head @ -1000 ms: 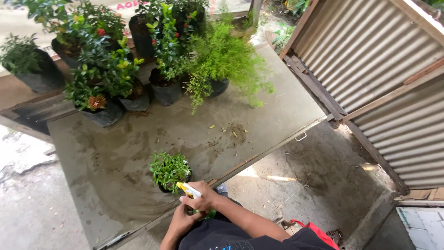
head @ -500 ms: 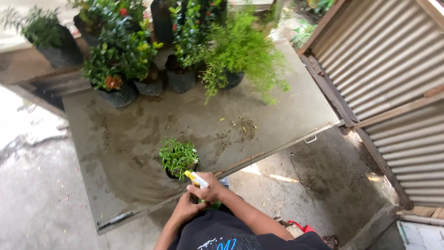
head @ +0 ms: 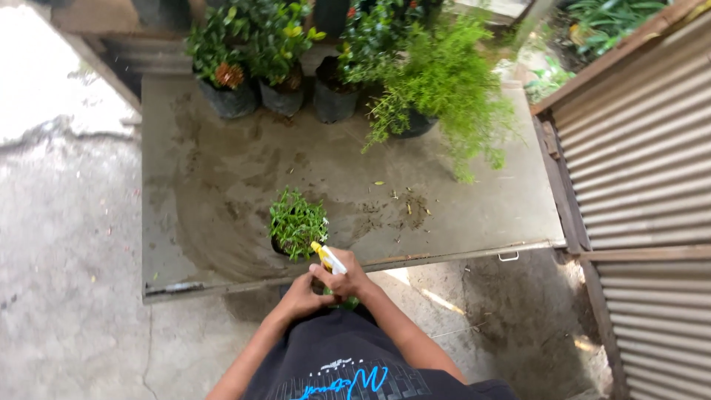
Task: The person sprays a small potted plant on a metal table using a handheld spray bottle. The person repeatedly mists the plant's leaves and the table surface around it. Other potted plants are visible on the table but are not handled.
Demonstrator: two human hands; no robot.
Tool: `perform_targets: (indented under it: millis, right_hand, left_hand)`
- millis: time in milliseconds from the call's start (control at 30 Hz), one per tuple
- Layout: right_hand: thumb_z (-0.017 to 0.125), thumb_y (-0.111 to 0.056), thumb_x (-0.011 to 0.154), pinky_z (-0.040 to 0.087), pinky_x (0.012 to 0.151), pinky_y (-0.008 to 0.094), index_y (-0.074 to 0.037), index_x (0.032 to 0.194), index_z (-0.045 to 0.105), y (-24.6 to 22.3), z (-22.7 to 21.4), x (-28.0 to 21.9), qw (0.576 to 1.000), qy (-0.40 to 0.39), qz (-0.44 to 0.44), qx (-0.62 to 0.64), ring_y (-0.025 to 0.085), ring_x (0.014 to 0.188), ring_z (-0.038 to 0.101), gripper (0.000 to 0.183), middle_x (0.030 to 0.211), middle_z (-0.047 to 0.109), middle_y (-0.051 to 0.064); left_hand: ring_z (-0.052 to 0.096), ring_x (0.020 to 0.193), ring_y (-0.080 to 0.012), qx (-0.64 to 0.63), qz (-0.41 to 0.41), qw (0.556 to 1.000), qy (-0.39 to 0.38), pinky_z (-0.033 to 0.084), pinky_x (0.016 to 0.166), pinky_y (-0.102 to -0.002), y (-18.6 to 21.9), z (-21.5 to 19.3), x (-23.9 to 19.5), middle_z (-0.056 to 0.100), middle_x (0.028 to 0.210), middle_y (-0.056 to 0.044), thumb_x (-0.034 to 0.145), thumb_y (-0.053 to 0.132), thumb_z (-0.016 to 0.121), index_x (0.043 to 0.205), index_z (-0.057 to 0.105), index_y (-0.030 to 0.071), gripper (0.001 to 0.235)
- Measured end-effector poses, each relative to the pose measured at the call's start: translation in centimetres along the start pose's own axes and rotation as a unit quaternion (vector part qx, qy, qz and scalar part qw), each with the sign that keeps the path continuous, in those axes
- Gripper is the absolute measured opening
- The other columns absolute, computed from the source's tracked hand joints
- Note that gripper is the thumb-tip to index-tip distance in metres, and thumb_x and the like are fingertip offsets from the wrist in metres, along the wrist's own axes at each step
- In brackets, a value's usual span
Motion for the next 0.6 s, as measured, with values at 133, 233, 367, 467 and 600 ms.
perform_targets:
  millis: [133,233,367,467,600]
  right_hand:
    - [0.077,-0.026,0.087,0.048,0.058,0.035,-0.003,0.086,0.062,-1.0,-0.9,0.3,0.999,-0.021,-0.023,-0.028,0.017,0.062,0.052,0.028,0.07,0.06,0.007]
    - [0.076,-0.028,0.087,0.051,0.059,0.034,-0.005,0.089,0.062,-1.4,-1.5,0.9,0.999,-0.031,-0.032,-0.003,0.014,0.062,0.059,0.027,0.072,0.064,0.004]
    - [0.076,-0.027,0.09,0.048,0.058,0.035,-0.003,0.087,0.059,-0.9,-2.9,1.4,0.997,-0.028,-0.077,-0.002,0.017,0.063,0.05,0.029,0.07,0.057,0.007]
    - [0.077,-0.028,0.09,0.047,0.058,0.035,-0.004,0.084,0.059,0.8,-3.7,1.6,0.997,-0.035,-0.069,-0.011,0.017,0.061,0.049,0.031,0.068,0.056,0.007]
    - [0.077,-0.03,0.088,0.048,0.059,0.034,-0.005,0.085,0.061,1.8,-5.2,1.9,0.995,-0.032,-0.086,-0.033,0.014,0.062,0.052,0.03,0.07,0.058,0.007]
  left_hand:
    - [0.073,0.094,-0.0173,-0.021,0.026,0.999,0.036,0.059,0.085,-0.034,-1.5,0.8,1.1,0.077,0.103,-0.011,0.069,0.021,0.085,0.118,0.066,0.0,0.057]
    - [0.072,0.095,-0.0183,0.045,0.049,0.996,0.061,0.057,0.087,-0.034,-0.5,0.7,1.4,0.076,0.104,-0.012,0.069,0.024,0.09,0.117,0.066,-0.001,0.06]
    - [0.073,0.093,-0.0171,-0.001,0.037,0.997,0.062,0.058,0.085,-0.033,-0.8,1.7,2.9,0.077,0.102,-0.01,0.067,0.023,0.089,0.116,0.068,0.001,0.058]
    - [0.074,0.092,-0.017,-0.014,0.027,0.998,0.053,0.059,0.085,-0.033,-1.3,2.7,4.0,0.078,0.101,-0.01,0.068,0.023,0.088,0.117,0.067,0.001,0.057]
    - [0.074,0.091,-0.0184,-0.058,-0.002,0.997,0.04,0.059,0.083,-0.034,-1.5,4.0,5.8,0.078,0.099,-0.011,0.068,0.02,0.088,0.117,0.066,0.001,0.057]
Point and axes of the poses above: each hand's wrist, its own x-axis towards the middle knuckle, its own z-axis out of the palm, y = z × x, the point moved 6 cm from there along x, towards the middle knuckle
